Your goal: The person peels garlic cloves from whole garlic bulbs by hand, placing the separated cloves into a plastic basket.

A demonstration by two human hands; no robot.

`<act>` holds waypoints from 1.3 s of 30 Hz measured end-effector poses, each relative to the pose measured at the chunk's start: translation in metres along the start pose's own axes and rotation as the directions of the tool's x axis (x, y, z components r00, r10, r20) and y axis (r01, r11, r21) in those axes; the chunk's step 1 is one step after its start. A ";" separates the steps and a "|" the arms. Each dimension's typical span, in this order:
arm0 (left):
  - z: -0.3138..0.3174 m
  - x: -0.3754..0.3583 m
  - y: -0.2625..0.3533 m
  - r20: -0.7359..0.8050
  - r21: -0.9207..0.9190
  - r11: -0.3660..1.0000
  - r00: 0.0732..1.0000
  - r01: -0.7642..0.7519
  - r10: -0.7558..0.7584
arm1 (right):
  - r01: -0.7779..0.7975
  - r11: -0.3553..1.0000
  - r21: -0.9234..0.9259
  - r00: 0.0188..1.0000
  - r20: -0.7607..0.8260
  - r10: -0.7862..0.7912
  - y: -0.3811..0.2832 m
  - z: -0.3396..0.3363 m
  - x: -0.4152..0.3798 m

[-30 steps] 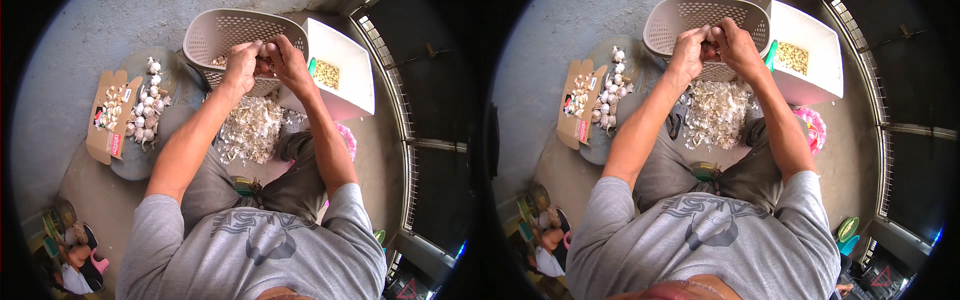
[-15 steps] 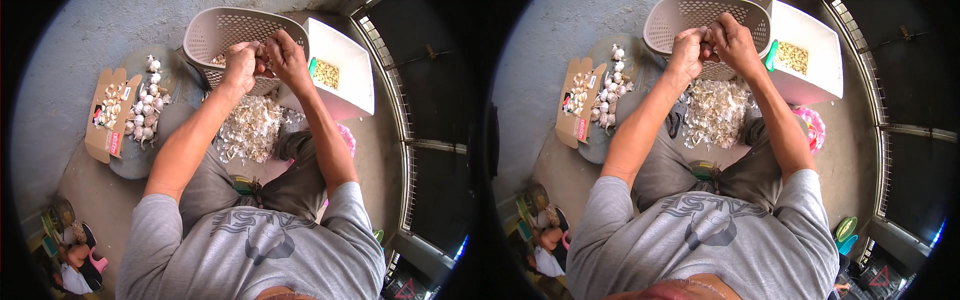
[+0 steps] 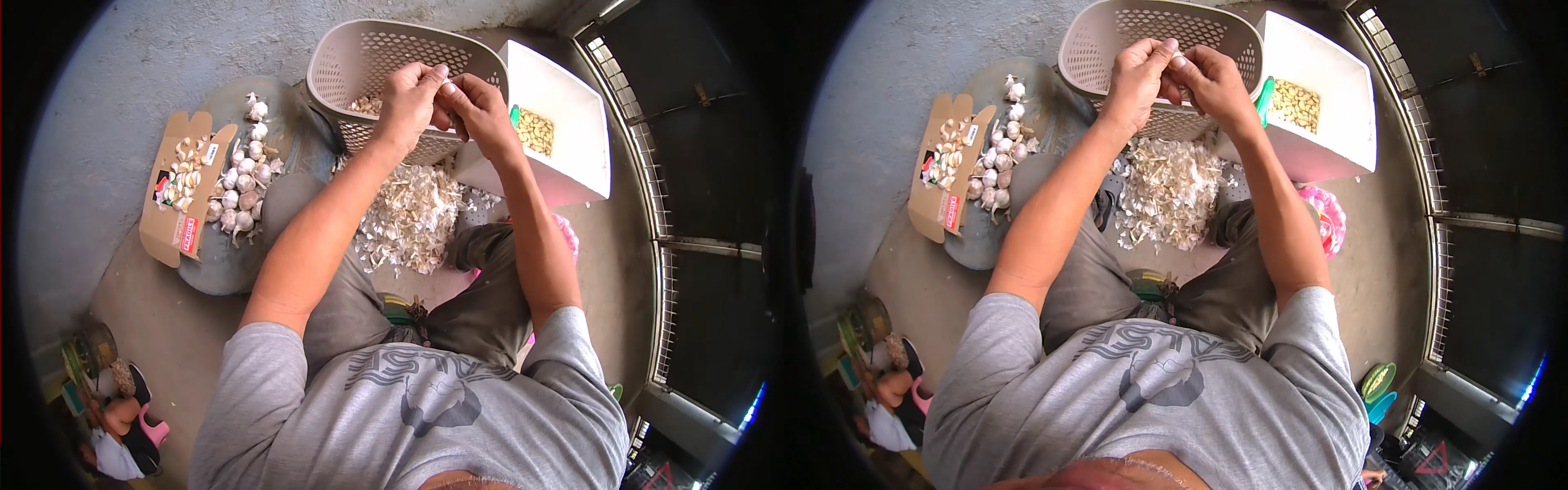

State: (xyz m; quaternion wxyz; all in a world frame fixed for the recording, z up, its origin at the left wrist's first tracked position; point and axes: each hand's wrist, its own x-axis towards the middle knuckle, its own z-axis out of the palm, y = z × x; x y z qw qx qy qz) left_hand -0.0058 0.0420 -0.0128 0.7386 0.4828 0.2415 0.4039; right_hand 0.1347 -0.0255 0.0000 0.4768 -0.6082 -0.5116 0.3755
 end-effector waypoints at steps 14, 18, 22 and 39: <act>0.000 -0.007 0.010 0.093 -0.072 0.973 0.972 0.221 -0.214 | 0.208 0.951 -0.229 0.978 0.060 -0.200 -0.004 -0.017 -0.006; -0.012 0.002 0.004 0.186 -0.278 0.921 0.956 0.273 -0.227 | 0.008 0.937 0.350 0.991 0.122 -0.054 -0.012 -0.019 -0.012; -0.006 0.001 0.009 0.090 -0.289 0.932 0.976 0.218 -0.200 | 0.034 0.845 0.533 0.990 0.095 -0.100 -0.005 -0.028 -0.003; 0.006 0.015 -0.032 0.110 0.671 0.656 0.922 -0.345 0.372 | -0.052 0.794 0.605 0.998 0.046 0.030 0.021 -0.010 0.007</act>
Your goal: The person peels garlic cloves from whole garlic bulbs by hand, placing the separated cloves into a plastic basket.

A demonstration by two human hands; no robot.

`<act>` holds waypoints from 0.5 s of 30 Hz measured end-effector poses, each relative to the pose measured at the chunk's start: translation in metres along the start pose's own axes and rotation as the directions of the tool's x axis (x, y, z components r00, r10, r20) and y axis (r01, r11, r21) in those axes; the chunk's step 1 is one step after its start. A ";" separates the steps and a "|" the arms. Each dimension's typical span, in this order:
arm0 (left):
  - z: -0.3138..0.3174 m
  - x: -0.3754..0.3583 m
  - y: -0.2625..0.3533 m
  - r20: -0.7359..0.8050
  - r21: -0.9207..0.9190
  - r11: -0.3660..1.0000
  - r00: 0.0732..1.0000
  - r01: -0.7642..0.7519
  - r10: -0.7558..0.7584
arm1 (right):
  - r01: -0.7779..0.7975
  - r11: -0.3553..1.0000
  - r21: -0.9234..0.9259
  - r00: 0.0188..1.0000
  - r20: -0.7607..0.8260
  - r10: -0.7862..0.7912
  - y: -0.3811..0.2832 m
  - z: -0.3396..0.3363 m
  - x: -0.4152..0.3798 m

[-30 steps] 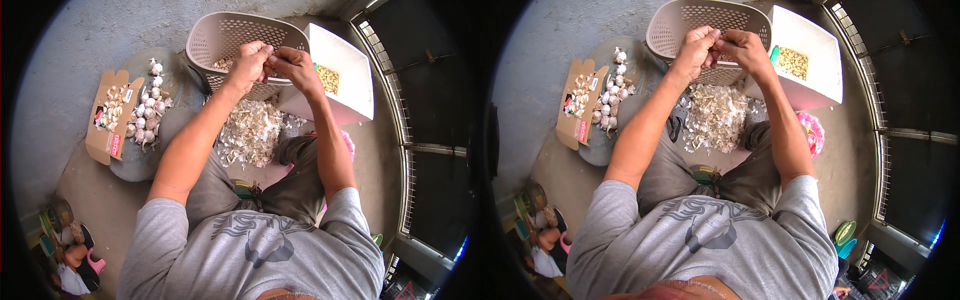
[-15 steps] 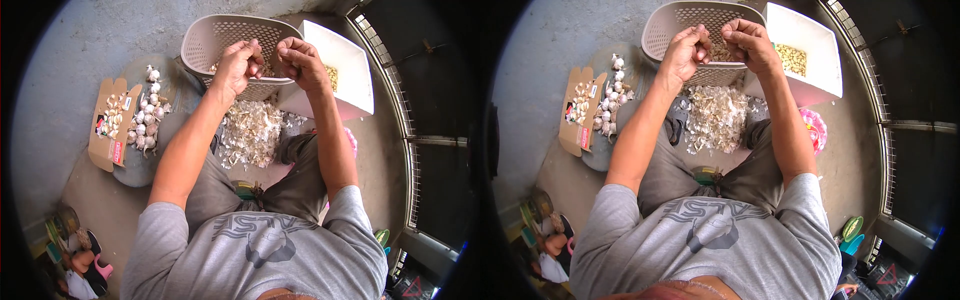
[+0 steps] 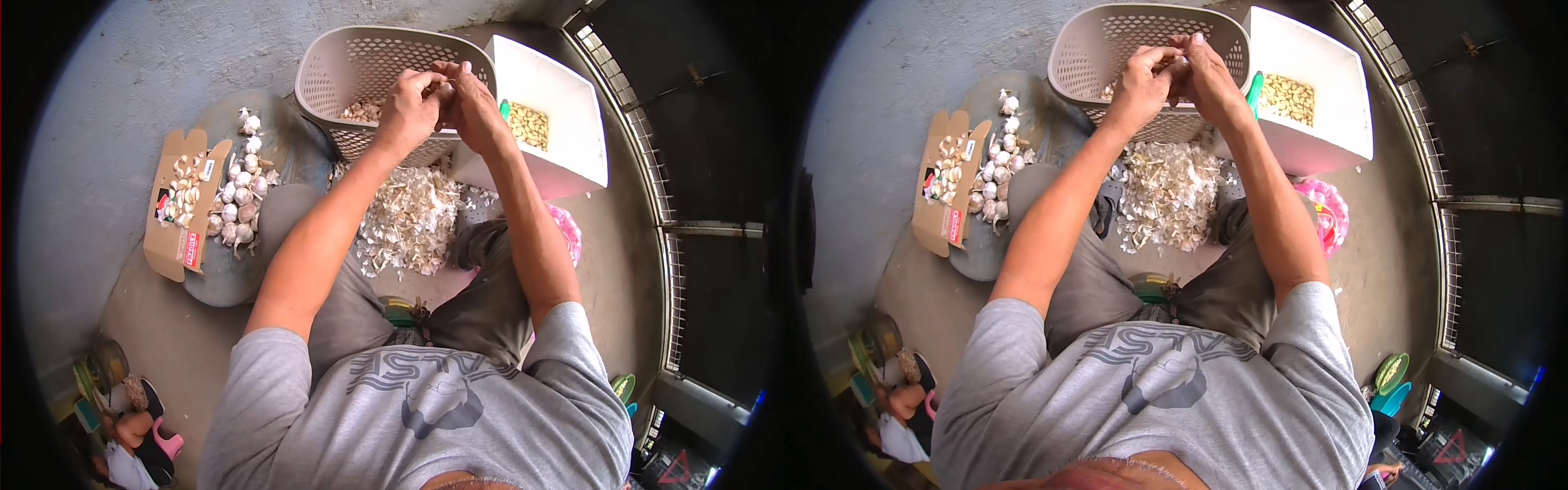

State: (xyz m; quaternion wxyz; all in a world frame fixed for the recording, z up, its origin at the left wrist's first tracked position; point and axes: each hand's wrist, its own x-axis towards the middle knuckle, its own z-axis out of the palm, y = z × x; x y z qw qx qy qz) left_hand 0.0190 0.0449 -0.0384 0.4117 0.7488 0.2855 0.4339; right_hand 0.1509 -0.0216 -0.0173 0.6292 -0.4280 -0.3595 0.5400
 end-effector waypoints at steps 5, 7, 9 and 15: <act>-0.021 0.007 0.010 -0.048 -0.167 0.985 0.997 0.047 -0.056 | 0.041 0.995 -0.093 0.998 0.050 -0.037 -0.011 0.006 0.001; -0.018 0.009 0.006 -0.029 -0.366 0.924 0.991 0.110 -0.129 | 0.112 0.963 -0.246 0.993 0.063 -0.100 -0.014 0.006 -0.001; -0.018 0.006 0.003 0.000 -0.379 0.910 0.984 0.166 -0.179 | 0.146 0.893 -0.425 0.989 0.043 -0.141 -0.015 0.011 -0.003; -0.023 0.008 0.003 -0.131 -0.056 0.998 0.991 -0.007 0.000 | 0.133 0.807 -0.575 0.980 -0.044 -0.192 -0.014 0.021 -0.006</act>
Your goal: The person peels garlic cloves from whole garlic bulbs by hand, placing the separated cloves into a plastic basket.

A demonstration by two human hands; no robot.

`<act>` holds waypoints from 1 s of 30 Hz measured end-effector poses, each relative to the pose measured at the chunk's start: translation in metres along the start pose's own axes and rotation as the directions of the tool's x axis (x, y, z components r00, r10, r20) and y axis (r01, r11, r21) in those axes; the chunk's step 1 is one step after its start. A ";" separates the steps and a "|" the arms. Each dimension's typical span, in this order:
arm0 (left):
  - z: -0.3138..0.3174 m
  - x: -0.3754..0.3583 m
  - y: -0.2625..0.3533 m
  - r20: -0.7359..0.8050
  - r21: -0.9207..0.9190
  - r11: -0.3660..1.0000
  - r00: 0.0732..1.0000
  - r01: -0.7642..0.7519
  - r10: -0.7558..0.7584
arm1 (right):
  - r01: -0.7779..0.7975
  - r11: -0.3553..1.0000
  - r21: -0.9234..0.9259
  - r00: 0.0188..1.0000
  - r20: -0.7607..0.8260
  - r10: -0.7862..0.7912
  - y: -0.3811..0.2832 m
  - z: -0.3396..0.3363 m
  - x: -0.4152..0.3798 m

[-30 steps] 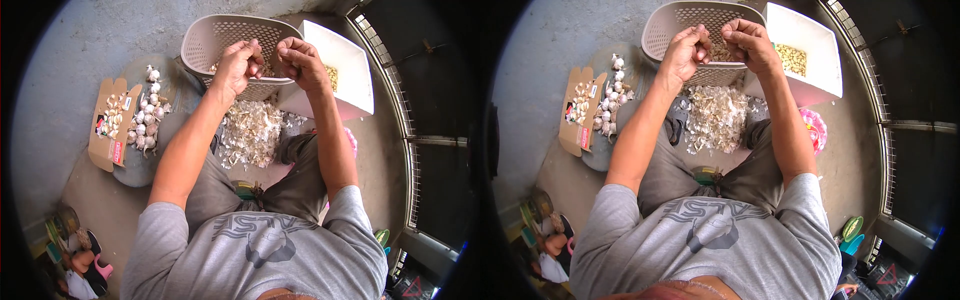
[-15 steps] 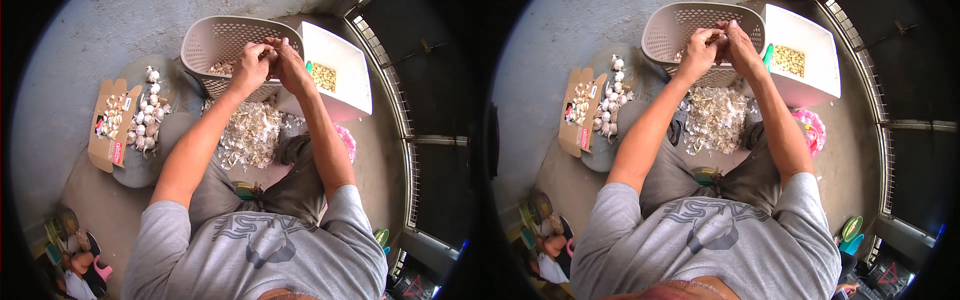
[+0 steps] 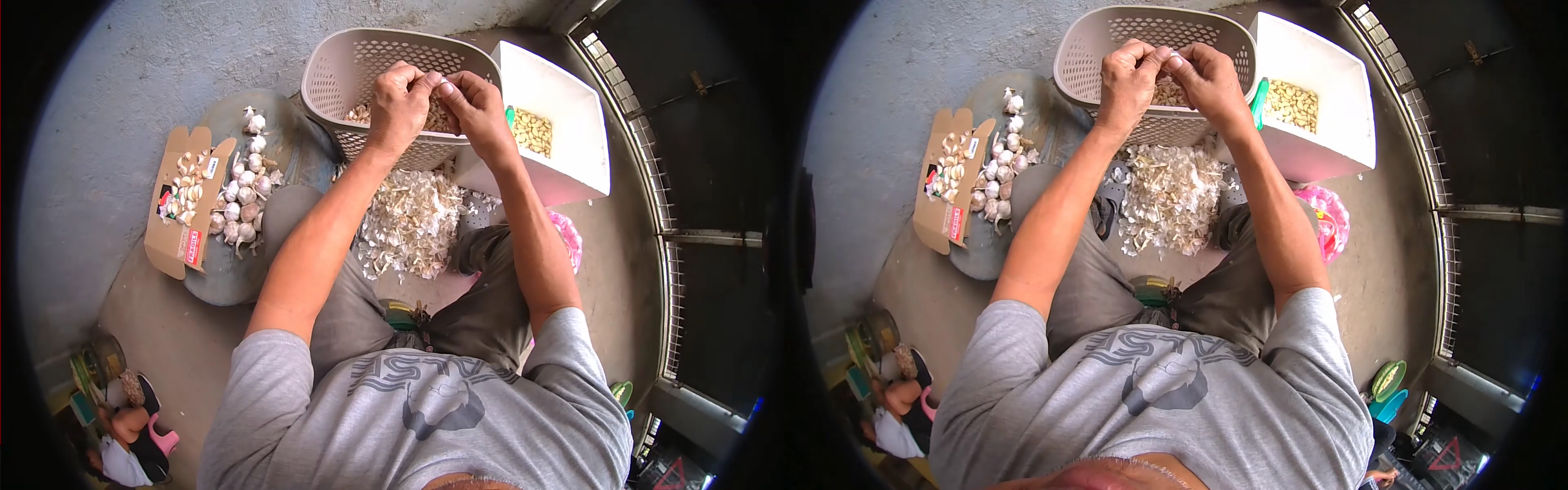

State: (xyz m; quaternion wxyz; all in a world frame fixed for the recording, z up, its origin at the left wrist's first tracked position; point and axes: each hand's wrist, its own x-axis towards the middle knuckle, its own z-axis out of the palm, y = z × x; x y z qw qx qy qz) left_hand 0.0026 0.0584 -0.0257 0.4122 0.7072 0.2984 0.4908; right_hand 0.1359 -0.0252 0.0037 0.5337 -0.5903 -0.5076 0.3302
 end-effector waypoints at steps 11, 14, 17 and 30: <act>-0.015 -0.009 0.036 0.481 -0.583 0.677 0.863 0.448 -0.157 | -0.166 0.940 0.298 0.933 0.357 0.051 -0.015 -0.023 -0.009; -0.013 -0.011 0.036 0.468 -0.637 0.610 0.865 0.470 -0.178 | -0.231 0.913 0.336 0.941 0.315 0.122 -0.018 -0.016 -0.010; -0.014 -0.011 0.020 0.370 -0.516 0.783 0.915 0.348 -0.163 | -0.069 0.991 0.118 0.965 0.260 0.037 -0.017 -0.013 -0.006; -0.009 -0.033 0.036 0.607 0.127 0.988 0.795 -0.092 -0.004 | -0.134 0.886 0.443 0.991 0.070 0.114 0.008 -0.023 0.003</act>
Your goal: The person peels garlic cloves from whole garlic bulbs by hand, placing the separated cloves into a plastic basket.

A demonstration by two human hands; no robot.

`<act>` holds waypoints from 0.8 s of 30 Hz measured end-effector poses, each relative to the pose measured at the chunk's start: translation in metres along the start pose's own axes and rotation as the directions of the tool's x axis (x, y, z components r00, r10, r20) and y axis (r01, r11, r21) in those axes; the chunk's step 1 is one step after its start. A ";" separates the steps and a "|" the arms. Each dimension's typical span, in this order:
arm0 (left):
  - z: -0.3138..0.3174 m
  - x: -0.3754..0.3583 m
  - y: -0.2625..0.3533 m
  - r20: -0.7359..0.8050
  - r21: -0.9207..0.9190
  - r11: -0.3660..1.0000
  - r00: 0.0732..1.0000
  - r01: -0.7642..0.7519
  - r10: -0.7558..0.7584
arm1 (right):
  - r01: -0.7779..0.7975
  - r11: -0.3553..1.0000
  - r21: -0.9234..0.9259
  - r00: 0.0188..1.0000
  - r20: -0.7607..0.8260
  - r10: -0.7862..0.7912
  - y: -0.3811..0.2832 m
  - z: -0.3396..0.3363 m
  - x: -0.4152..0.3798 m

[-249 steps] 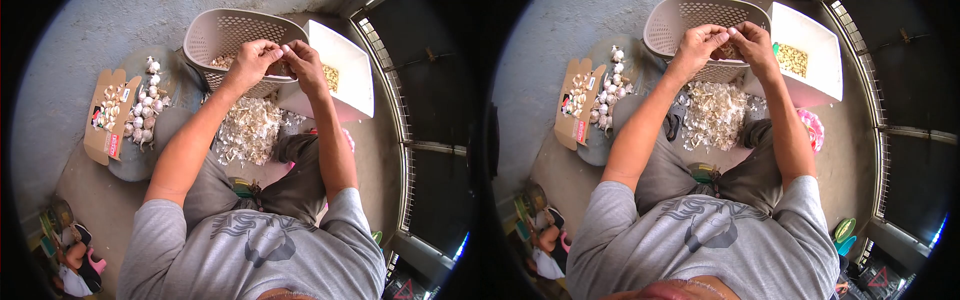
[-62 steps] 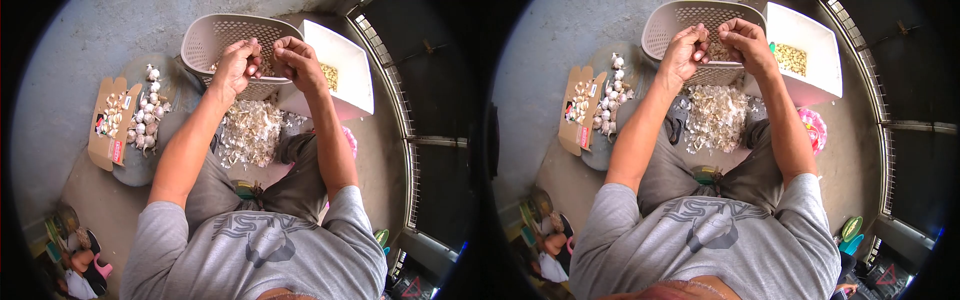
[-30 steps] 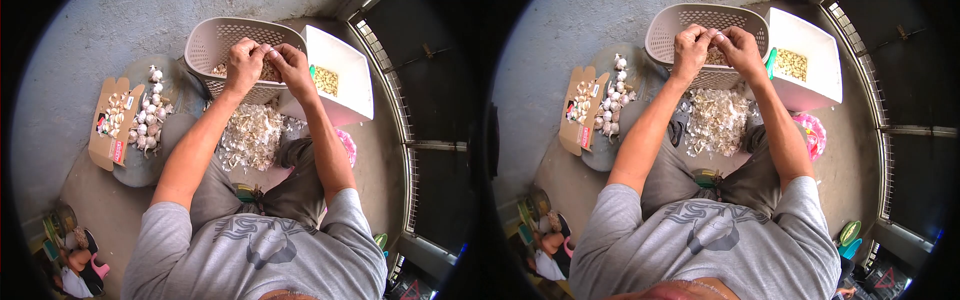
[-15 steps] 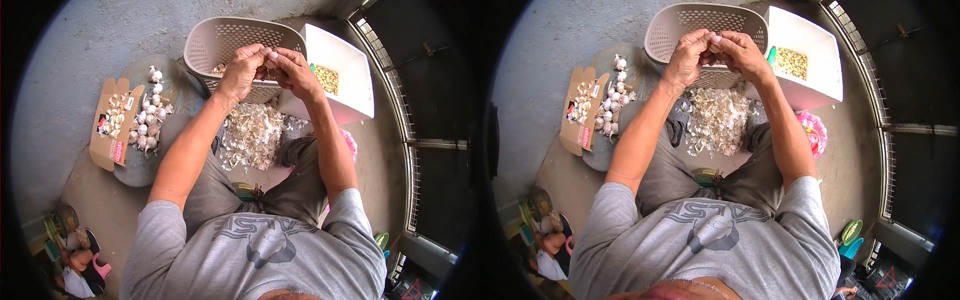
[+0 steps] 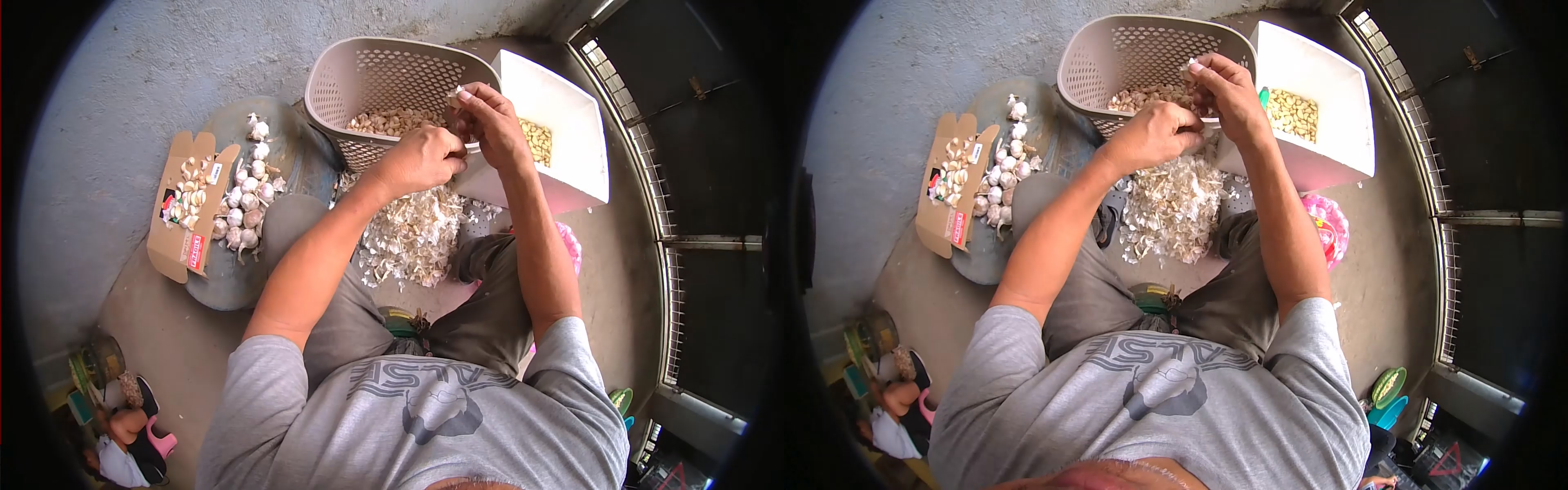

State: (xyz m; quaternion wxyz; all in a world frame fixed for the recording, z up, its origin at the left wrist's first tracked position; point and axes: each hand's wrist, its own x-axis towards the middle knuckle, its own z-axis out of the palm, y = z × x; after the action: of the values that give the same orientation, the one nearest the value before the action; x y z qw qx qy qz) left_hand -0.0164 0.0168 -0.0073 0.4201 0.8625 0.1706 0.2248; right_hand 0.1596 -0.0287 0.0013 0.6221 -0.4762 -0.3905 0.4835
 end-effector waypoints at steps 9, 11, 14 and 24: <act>-0.028 0.003 -0.002 -0.113 -0.108 0.989 0.987 0.102 -0.114 | -0.045 0.994 0.097 0.997 0.065 0.039 0.004 -0.003 0.001; -0.026 0.003 -0.003 -0.145 -0.124 0.986 0.982 0.107 -0.125 | -0.062 0.993 0.103 0.996 0.072 0.055 0.006 -0.003 0.001; -0.022 0.006 0.002 -0.309 -0.132 0.978 0.930 0.164 -0.198 | -0.051 0.996 0.075 0.997 0.056 0.047 0.003 0.003 -0.001; -0.015 0.014 -0.013 -0.370 -0.424 0.906 0.910 0.014 -0.187 | -0.035 0.988 0.149 0.998 0.049 0.029 0.012 0.019 -0.003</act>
State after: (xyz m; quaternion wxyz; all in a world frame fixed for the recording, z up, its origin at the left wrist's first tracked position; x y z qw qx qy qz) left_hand -0.0142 0.0412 -0.0061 0.5595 0.6792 0.2470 0.4058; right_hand 0.1378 -0.0266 -0.0059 0.6390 -0.4229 -0.3598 0.5323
